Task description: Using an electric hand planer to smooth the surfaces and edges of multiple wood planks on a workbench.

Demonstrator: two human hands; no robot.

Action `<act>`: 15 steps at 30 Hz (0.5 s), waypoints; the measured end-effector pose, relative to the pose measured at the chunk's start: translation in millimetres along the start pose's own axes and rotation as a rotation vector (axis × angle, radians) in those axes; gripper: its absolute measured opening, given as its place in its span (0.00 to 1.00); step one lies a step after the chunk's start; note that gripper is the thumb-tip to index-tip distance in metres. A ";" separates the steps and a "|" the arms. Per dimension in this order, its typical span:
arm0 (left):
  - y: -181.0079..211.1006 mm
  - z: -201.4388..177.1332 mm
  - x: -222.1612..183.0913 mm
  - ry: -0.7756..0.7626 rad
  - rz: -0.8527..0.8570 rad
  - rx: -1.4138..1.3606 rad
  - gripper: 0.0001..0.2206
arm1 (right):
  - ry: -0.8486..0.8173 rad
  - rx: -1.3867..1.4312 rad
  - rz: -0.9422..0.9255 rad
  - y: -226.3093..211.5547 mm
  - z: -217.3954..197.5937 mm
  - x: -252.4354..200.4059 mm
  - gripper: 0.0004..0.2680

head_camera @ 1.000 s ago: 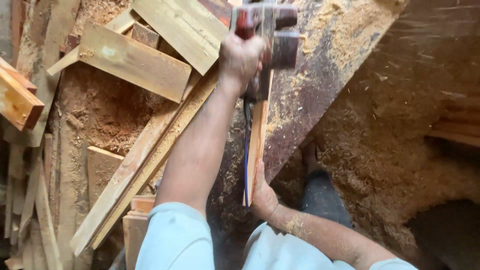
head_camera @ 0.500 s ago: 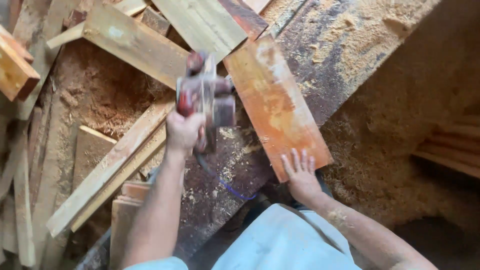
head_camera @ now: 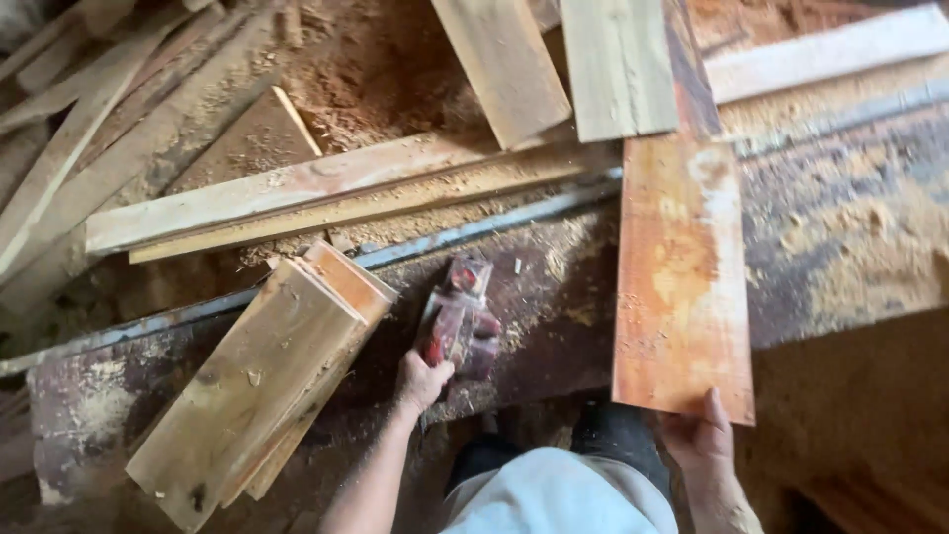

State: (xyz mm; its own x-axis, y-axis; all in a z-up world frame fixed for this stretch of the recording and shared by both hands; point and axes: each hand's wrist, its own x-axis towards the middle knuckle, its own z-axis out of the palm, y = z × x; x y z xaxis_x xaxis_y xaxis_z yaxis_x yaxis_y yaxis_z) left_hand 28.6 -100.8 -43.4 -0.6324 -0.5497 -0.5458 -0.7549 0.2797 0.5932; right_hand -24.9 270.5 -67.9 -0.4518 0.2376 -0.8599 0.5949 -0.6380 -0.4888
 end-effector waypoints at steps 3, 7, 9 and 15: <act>-17.0 2.8 -1.5 0.000 -0.051 0.037 0.10 | -0.311 -0.039 -0.157 -24.8 5.7 18.6 0.15; -36.8 13.3 10.9 0.021 0.049 0.001 0.18 | -0.397 -0.028 -0.253 -66.9 80.2 -4.4 0.15; -52.7 23.1 21.6 0.055 0.115 -0.001 0.19 | -0.316 -0.032 -0.301 -76.7 78.9 11.6 0.15; -67.8 31.8 16.0 0.146 0.264 -0.041 0.17 | -0.451 -0.025 -0.198 -90.4 124.8 22.9 0.05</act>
State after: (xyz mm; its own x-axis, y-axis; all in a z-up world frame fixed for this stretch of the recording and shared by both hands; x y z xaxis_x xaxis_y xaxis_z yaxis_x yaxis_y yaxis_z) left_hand 64.2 -103.6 -111.1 -0.7721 -0.5702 -0.2806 -0.5582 0.3975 0.7283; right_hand -172.1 242.3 -25.1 -0.7973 0.0078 -0.6035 0.4820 -0.5935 -0.6445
